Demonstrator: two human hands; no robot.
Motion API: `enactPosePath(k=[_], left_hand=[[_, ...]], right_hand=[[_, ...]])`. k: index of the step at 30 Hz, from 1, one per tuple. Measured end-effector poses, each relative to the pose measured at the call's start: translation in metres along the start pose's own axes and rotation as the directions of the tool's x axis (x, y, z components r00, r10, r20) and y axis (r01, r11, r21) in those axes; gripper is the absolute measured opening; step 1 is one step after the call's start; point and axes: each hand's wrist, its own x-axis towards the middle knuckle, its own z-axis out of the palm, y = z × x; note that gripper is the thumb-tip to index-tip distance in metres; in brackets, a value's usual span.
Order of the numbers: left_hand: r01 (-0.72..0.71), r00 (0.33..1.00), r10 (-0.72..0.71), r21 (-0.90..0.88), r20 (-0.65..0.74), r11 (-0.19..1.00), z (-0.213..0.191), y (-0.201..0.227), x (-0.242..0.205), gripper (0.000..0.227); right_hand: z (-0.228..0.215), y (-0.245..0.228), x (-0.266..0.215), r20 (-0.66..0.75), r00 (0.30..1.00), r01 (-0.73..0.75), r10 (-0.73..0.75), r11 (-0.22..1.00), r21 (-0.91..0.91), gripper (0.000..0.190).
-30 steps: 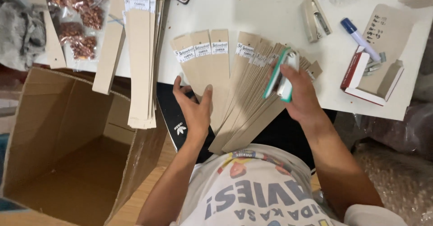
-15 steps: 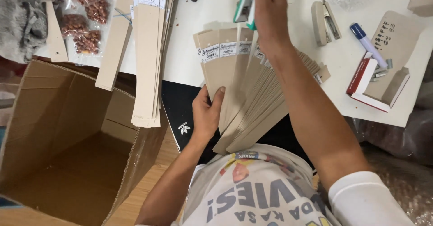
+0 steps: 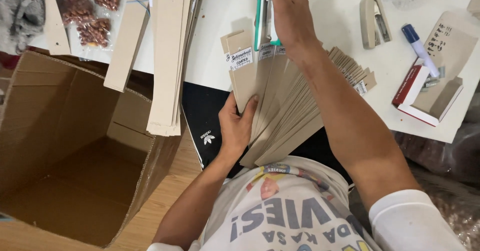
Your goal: The person staples a stack of beige paper tags using a handheld stapler. They then reload the stapler with staples from a box and write on a piece of paper with a marker.
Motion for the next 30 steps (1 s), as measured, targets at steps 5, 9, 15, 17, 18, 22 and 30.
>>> enactPosePath(k=[5, 9, 15, 17, 18, 22, 30], left_hand=[[0.000, 1.000, -0.001, 0.033, 0.021, 0.999, -0.001, 0.010, -0.004, 0.025], [-0.127, 0.990, 0.115, 0.149, 0.083, 0.981, -0.008, 0.011, -0.001, 0.035], [-0.008, 0.996, 0.019, 0.112, -0.092, 0.994, -0.005, -0.002, 0.002, 0.018], [-0.015, 0.994, 0.024, 0.085, -0.106, 0.996, -0.003, -0.001, 0.003, 0.024], [0.003, 0.993, 0.006, 0.081, -0.114, 0.997, -0.002, 0.001, 0.003, 0.023], [0.022, 0.993, -0.013, 0.073, -0.121, 0.997, 0.000, 0.007, 0.003, 0.024], [-0.003, 0.994, 0.019, 0.151, -0.108, 0.988, 0.001, -0.001, 0.003, 0.022]], right_hand=[[0.003, 0.027, 0.015, -0.027, 0.996, 0.088, -0.087, 0.995, 0.055, 0.055], [0.001, 0.012, 0.009, -0.044, 0.999, 0.016, -0.014, 0.999, 0.031, 0.048], [0.003, 0.013, 0.003, 0.067, 0.985, 0.162, -0.161, 0.987, -0.017, 0.070], [0.008, 0.006, -0.001, 0.042, 0.998, 0.046, -0.045, 0.998, -0.042, 0.074], [0.010, 0.002, -0.003, 0.077, 0.991, 0.102, -0.105, 0.994, 0.039, 0.060], [0.014, -0.002, -0.006, 0.096, 0.942, 0.322, -0.321, 0.947, 0.006, 0.048], [0.016, 0.011, 0.000, 0.081, 0.958, 0.275, -0.276, 0.961, 0.024, 0.042]])
